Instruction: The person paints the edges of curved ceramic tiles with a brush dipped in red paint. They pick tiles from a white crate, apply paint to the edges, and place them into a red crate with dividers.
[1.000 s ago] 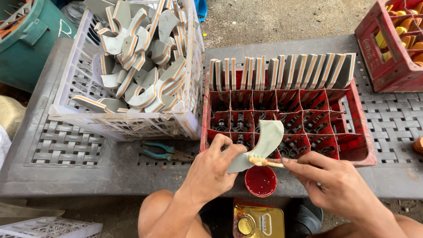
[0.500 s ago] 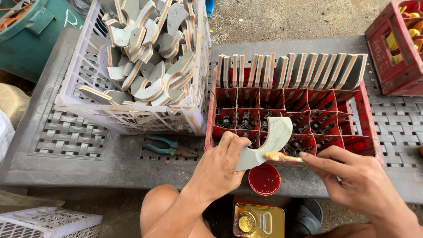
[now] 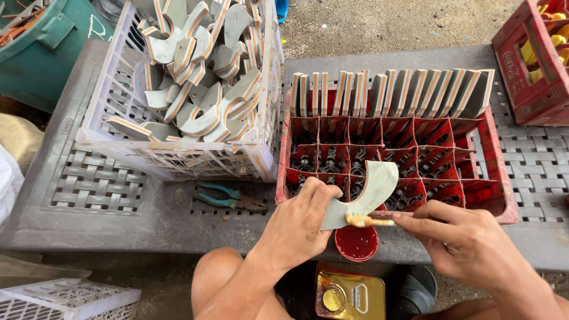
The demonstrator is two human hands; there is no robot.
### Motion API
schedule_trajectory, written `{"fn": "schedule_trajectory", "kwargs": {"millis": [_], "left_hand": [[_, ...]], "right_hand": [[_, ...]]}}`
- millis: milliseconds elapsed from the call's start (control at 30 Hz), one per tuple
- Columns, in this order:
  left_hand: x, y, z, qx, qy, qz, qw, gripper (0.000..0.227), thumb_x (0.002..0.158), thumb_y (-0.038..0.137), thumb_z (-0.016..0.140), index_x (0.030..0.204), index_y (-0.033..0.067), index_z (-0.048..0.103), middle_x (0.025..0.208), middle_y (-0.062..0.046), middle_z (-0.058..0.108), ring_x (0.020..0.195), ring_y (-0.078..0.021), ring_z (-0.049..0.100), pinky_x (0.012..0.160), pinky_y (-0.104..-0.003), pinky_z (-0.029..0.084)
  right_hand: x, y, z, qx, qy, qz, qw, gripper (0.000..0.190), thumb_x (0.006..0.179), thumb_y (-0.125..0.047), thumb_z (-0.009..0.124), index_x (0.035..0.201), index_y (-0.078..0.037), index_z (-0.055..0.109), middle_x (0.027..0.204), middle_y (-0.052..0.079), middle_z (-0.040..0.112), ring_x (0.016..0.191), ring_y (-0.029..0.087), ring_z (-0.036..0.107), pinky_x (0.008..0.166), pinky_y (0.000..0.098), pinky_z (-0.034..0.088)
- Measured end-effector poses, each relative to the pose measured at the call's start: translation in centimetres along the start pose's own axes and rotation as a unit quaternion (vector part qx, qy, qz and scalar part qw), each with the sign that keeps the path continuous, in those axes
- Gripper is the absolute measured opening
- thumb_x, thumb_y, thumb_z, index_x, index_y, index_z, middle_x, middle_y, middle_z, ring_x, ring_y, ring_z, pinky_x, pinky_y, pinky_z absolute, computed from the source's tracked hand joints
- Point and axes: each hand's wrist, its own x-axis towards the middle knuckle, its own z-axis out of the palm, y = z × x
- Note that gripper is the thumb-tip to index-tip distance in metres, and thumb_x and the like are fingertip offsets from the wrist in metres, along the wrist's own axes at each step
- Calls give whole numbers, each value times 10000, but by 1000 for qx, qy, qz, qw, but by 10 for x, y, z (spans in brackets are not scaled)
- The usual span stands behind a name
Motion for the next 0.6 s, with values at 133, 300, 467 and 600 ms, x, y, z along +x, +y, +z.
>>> {"fn": "schedule_trajectory", "kwargs": {"millis": [133,300,467,600], "left_hand": [[-1,-1,-3,7,11,11,1000,539,755,-2,727,1241,68,505,1096,-144,566,915,-401,678,701,-477,557],[0,-1,-3,4,8,15,1000,556,731,-10,737,1234,69,513,1103,-139,574,907,-395,675,699,-478,557],[0,-2,-3,17,-2,-2,1000,558,733,-4,756,1226,75,507,1092,-138,564,899,-393,676,684,-467,559],[-2,-4,-3,20,10,28,999,585,719,-7,757,1234,79,495,1126,-140,572,908,-395,678,692,-465,557]], "right_hand": [[-4,6,-5,20,-43,31,998,549,694,-11,739,1158,-294,818,916,-53,761,686,145,725,591,313,586],[-7,13,5,28,12,38,999,504,735,1,730,1169,-242,808,933,-17,744,690,175,747,614,315,587],[-5,0,-1,75,-16,-8,997,481,746,-19,731,1178,-214,812,977,-41,779,748,153,779,639,278,582],[7,-22,-3,119,16,50,992,455,705,36,711,1119,-134,792,861,24,758,730,169,738,593,292,618]]}}
